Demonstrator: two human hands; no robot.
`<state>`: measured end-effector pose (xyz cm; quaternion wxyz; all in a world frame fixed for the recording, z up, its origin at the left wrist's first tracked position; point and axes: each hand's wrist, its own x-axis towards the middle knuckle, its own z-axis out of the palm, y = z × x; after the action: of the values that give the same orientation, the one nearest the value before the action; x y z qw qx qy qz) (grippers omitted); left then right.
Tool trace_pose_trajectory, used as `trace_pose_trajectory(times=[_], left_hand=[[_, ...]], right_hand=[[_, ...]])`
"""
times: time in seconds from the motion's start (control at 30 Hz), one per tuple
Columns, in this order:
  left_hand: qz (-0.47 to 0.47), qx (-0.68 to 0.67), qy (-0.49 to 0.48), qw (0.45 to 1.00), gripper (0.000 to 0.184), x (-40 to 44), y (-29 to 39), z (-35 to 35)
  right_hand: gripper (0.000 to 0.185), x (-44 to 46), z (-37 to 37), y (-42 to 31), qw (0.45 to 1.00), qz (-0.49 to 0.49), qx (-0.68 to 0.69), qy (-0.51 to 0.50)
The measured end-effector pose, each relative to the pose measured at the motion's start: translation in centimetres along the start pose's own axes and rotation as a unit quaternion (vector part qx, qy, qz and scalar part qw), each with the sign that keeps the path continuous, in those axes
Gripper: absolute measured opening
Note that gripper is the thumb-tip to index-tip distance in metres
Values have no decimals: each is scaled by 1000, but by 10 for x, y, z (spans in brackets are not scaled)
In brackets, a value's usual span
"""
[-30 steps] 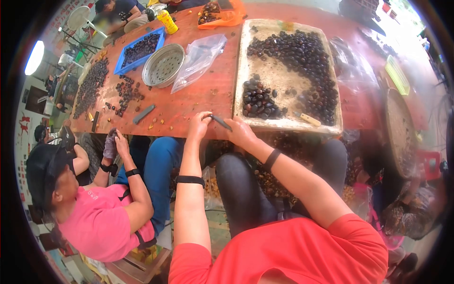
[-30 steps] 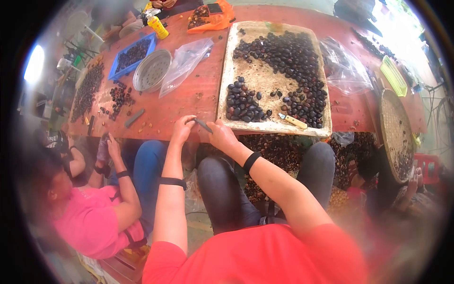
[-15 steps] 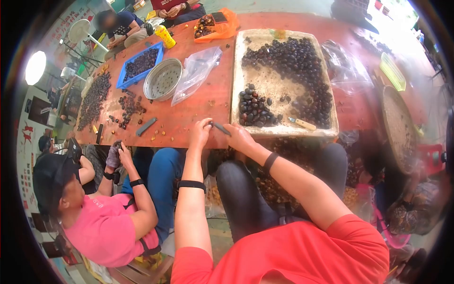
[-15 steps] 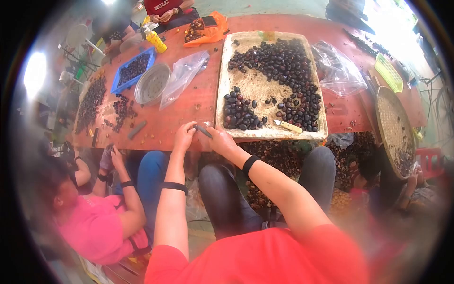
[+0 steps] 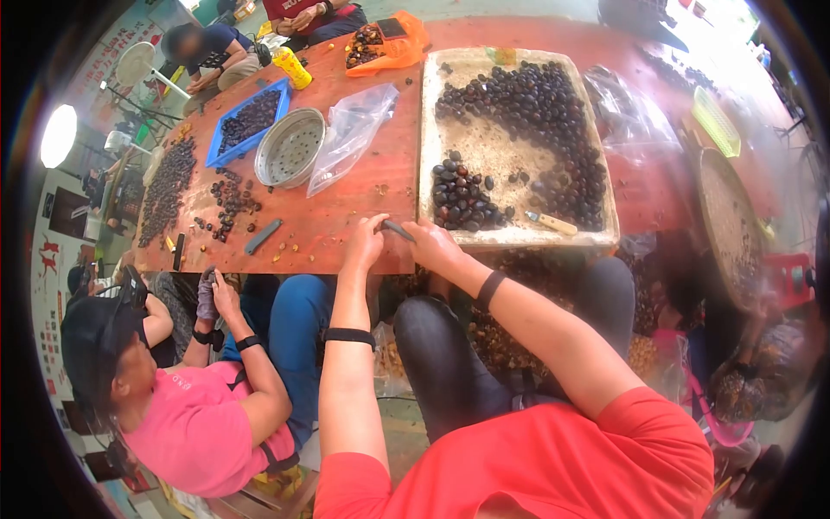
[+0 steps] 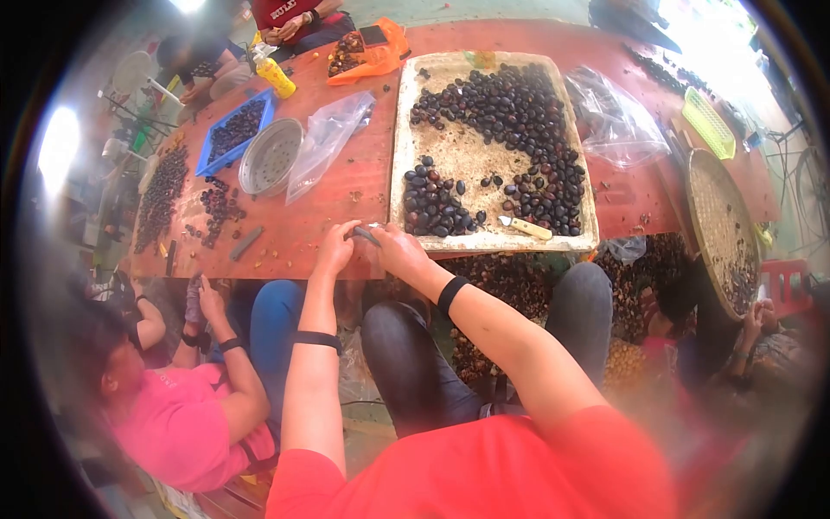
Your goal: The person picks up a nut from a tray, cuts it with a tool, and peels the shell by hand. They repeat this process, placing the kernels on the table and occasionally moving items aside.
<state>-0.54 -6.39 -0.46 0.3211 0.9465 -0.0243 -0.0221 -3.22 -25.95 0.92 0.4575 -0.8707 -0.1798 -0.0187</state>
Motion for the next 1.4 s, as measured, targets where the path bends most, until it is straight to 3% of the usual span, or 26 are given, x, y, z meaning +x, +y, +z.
trace_pose_trajectory(times=[0.37,0.67,0.73,0.83,0.97,1.13,1.2,1.23,1.27,1.3,1.33,1.4], left_hand=[[-10,-13,0,1000,39,6,-8,4],[37,-37,10,999,34,15,-11,6],[2,-51,35,998,33,22,15,5],[62,-86,42,993,33,40,69,16],[59,-48,-1,997,36,79,119,45],[104,55,-37,992,39,112,110,73],[26,-100,-74,992,45,109,102,71],[-58,-230,-96,967,46,94,110,54],[-63,-229,-89,967,46,86,104,48],[-132,-446,-90,881,43,77,93,39],[-190,-639,-80,741,41,66,81,31],[-183,-673,-75,713,38,41,57,15]], right_hand=[[25,-12,11,-10,999,44,-17,11],[19,-30,9,3,997,51,-49,-16],[22,-40,-1,6,998,49,-23,-30],[28,-59,-19,11,999,46,-8,-16],[38,-79,-44,17,999,43,22,6],[39,-91,-79,18,998,65,24,-1],[39,-94,-86,20,998,66,24,0],[40,-94,-88,22,998,62,23,-2],[40,-92,-89,24,998,57,26,-8],[40,-90,-89,24,999,50,17,-2],[39,-87,-87,23,999,42,11,1],[37,-81,-84,19,999,37,31,0]])
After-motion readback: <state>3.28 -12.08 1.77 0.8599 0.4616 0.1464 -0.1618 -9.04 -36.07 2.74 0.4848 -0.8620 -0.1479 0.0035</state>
